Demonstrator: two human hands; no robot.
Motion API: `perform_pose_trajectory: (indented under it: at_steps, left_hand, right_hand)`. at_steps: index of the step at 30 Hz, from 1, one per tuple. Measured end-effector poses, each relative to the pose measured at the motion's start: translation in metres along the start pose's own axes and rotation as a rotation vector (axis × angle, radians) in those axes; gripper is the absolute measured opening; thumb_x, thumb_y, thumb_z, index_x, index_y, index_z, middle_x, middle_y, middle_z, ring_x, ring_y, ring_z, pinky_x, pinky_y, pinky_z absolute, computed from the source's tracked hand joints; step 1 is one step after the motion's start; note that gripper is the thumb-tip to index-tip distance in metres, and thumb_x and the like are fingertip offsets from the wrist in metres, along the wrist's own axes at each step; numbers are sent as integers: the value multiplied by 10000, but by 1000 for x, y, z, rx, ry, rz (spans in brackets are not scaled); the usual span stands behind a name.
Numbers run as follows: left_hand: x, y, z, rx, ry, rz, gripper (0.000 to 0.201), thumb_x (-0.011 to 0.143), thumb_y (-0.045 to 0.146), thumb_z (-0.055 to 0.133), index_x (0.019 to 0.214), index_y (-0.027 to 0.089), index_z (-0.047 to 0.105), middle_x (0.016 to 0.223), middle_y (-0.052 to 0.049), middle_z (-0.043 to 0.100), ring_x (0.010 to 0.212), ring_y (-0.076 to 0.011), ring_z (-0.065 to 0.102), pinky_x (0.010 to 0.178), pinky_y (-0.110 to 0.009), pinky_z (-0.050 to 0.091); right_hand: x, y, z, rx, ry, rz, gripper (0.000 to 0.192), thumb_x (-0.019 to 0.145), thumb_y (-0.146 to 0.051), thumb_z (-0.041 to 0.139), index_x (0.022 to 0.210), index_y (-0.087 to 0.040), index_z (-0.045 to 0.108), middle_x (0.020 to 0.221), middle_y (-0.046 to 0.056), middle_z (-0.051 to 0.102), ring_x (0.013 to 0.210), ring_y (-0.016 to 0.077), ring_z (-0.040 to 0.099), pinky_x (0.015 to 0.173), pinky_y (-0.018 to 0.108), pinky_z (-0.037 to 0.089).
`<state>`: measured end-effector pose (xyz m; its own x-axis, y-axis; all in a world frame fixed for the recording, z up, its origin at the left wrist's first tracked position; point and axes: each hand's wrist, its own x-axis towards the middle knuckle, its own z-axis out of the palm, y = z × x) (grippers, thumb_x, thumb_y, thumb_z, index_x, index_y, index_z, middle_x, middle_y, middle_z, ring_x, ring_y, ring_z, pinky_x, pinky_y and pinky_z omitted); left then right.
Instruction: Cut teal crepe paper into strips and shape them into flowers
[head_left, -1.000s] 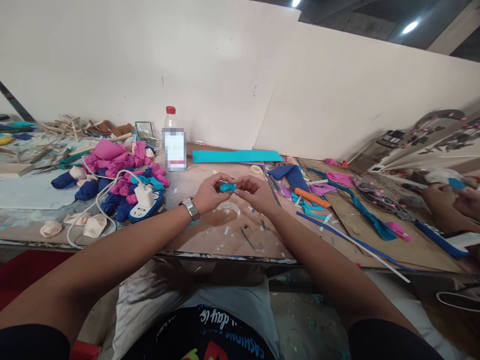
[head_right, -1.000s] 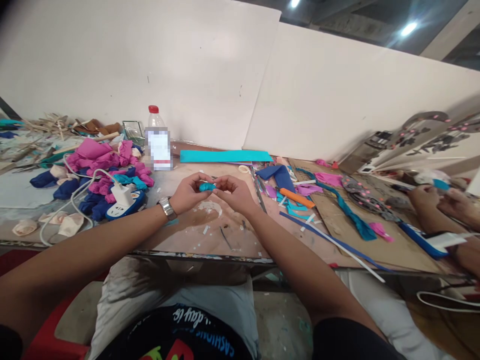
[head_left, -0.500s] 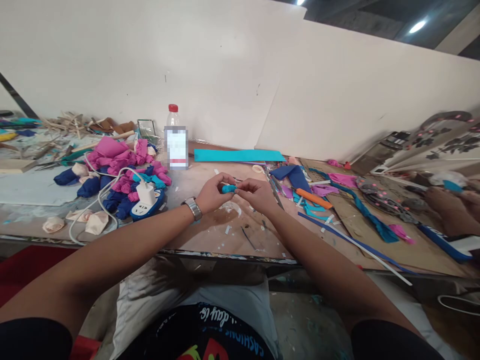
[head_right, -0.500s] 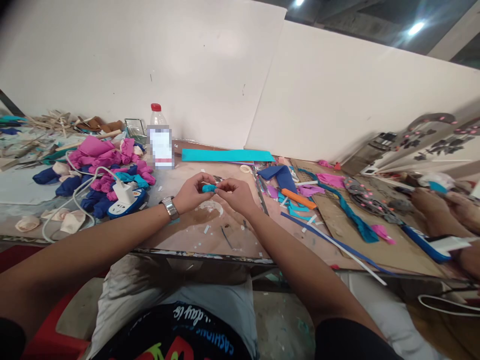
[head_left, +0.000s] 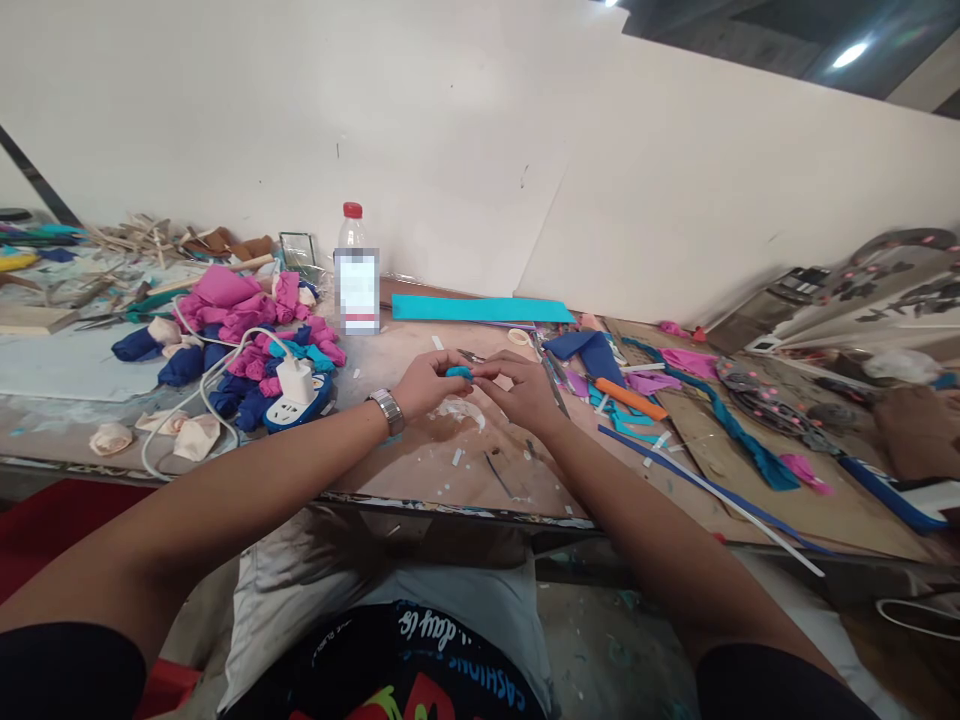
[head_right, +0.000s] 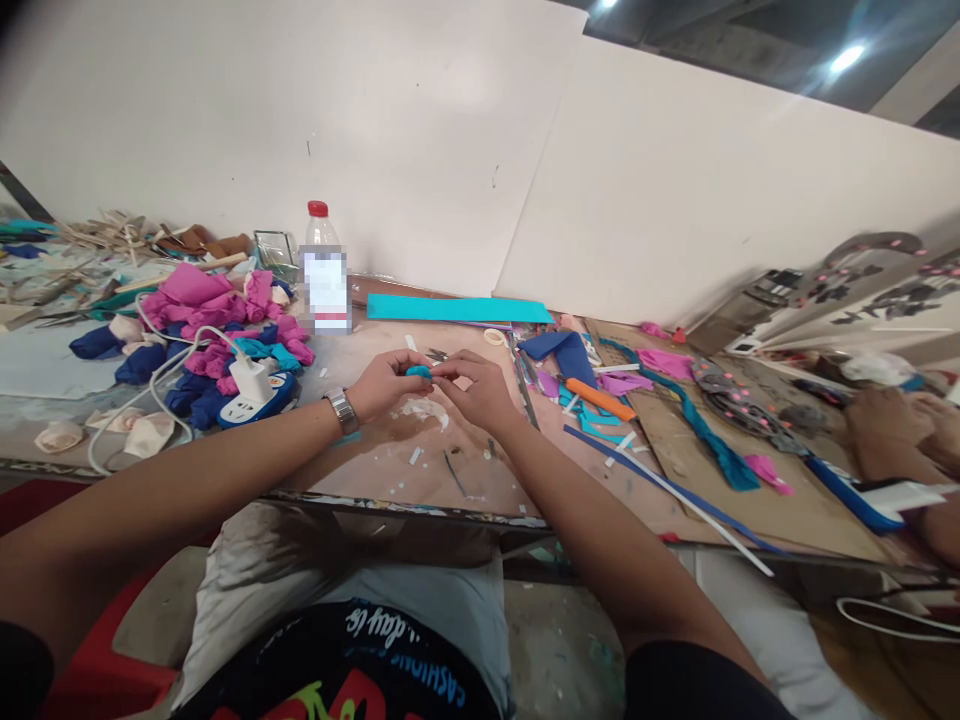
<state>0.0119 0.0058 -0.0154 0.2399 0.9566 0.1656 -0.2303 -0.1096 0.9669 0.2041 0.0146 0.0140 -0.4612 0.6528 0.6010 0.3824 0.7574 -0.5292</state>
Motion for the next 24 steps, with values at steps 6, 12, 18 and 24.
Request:
perform_pose_trajectory:
  at_steps: [6, 12, 18, 24]
  left_hand:
    - [-2, 3, 0, 196, -11, 53, 300, 640, 157, 767, 925, 150, 674, 810, -16, 705, 728, -139, 656, 705, -292, 546]
    - [-3, 2, 1, 212, -14, 49, 335, 644, 124, 757, 954, 162, 638, 775, -11, 721, 734, -155, 683, 717, -301, 540]
    - [-2, 1, 3, 83, -3, 20, 334, 620, 175, 831, 915, 144, 678, 876, -60, 747, 818, -184, 706, 780, -351, 569]
    - [0, 1, 2, -132, -11, -56, 382, 570, 232, 908, 865, 133, 686, 826, -38, 734, 771, -151, 703, 847, -384, 590]
  right_hand:
    - [-3, 1, 5, 40, -7, 213, 196, 855, -390, 734, 876, -196, 744, 827, 46, 728, 739, 172, 625, 699, 314, 489]
    - [-2, -3, 4, -28, -22, 136, 137, 871, -345, 719, 867, -215, 762, 820, 43, 719, 728, 170, 614, 679, 308, 488]
    - [-3, 1, 5, -72, 49, 13, 110, 887, -308, 710, 844, -224, 768, 815, 54, 714, 716, 176, 626, 691, 331, 518]
    - [-4, 9, 4, -67, 32, -36, 153, 911, -352, 691, 938, -254, 806, 928, 83, 737, 838, 211, 679, 763, 368, 556]
